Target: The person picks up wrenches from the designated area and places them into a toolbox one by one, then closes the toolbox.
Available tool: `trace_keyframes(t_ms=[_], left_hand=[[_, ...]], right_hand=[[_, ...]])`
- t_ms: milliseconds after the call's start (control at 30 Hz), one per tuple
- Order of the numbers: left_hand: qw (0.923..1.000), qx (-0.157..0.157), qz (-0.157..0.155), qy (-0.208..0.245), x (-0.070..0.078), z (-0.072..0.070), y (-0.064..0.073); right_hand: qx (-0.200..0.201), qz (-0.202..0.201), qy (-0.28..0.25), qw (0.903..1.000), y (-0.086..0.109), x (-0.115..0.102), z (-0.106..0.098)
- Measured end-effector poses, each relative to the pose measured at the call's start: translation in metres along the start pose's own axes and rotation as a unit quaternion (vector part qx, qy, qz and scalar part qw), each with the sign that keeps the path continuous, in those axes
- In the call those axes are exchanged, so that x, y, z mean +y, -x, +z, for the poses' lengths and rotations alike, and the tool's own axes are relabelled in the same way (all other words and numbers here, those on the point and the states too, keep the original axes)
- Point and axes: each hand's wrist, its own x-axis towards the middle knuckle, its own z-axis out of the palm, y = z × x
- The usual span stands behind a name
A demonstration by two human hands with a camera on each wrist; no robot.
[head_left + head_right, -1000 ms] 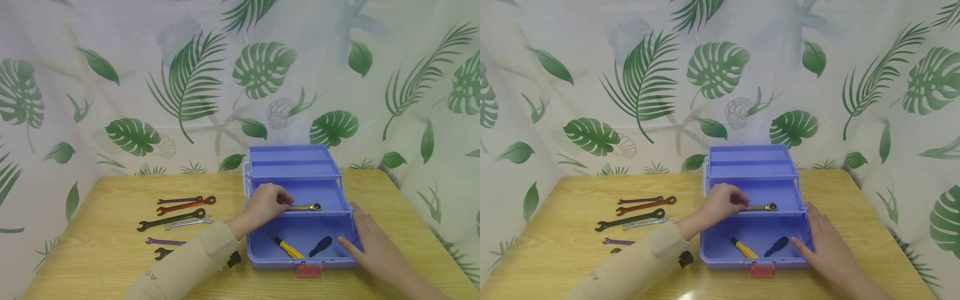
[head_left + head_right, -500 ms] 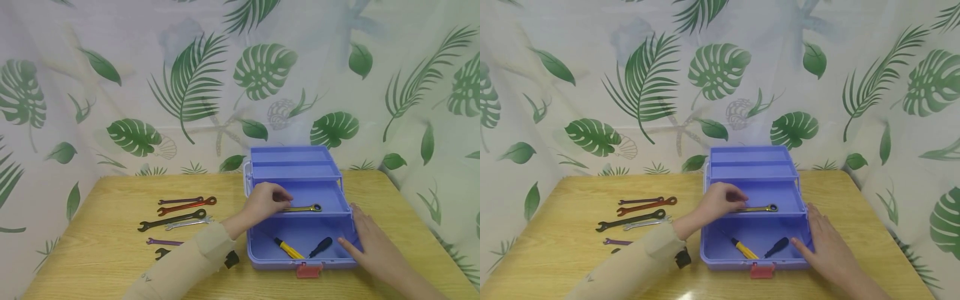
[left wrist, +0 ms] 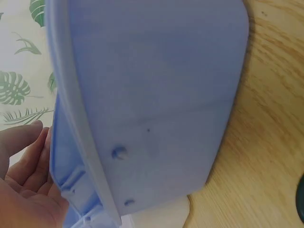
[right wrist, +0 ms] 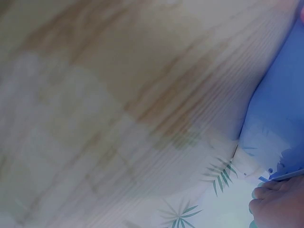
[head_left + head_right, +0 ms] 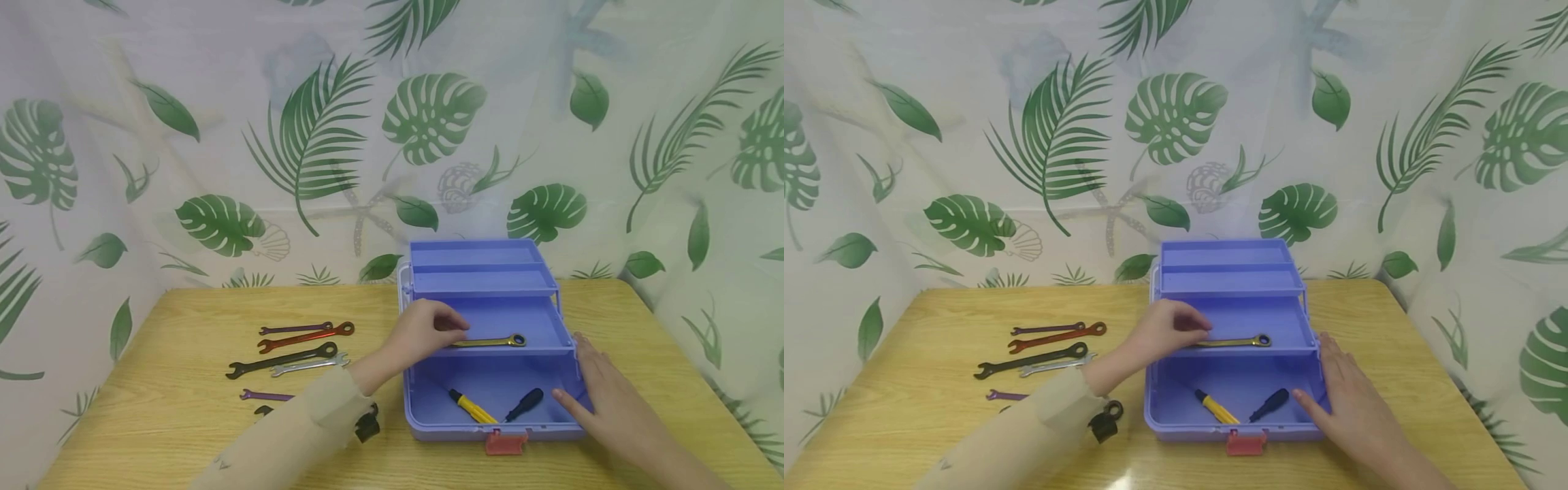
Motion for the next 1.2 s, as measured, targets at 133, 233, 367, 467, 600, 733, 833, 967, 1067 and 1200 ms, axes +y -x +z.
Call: trace_keyframes(t_ms=[133,233,367,467,600,733,833,967,1067,1200], left_hand=[[0.9999,0.002,0.0,0.012,-0.003,-0.007,0.005],[0.9998,0.003,0.002,0.021,-0.006,-0.012,0.009],[0.9993,0.005,-0.002,0.037,-0.009,-0.021,0.013],[0.9985,0.005,-0.006,0.053,-0.01,-0.028,0.016],[0.9966,0.008,-0.024,0.078,-0.01,-0.038,0.023],[0.9931,0.016,-0.044,0.107,-0.01,-0.048,0.031],[0.9916,0.025,-0.053,0.115,-0.011,-0.055,0.038],[0.9903,0.039,-0.069,0.114,-0.014,-0.063,0.046],[0.9885,0.051,-0.08,0.118,-0.02,-0.067,0.052],[0.9854,0.063,-0.101,0.122,-0.03,-0.071,0.059]], right_hand=[[-0.001,0.002,0.004,1.0,0.0,-0.001,0.0],[-0.004,0.005,0.007,1.0,0.0,-0.003,-0.001],[-0.005,0.008,0.006,0.9999,0.0,-0.002,-0.001],[-0.002,0.005,0.003,1.0,0.0,-0.002,-0.001],[0.007,-0.002,0.002,1.0,0.001,-0.001,0.0],[0.008,-0.004,0.0,1.0,0.001,-0.001,0.0],[0.008,-0.004,0.0,1.0,0.001,-0.001,0.001],[0.01,-0.007,0.001,0.9999,0.001,-0.001,0.0],[0.011,-0.009,-0.001,0.9999,0.001,-0.001,0.0],[0.009,-0.006,-0.003,0.9999,0.002,-0.001,0.0]])
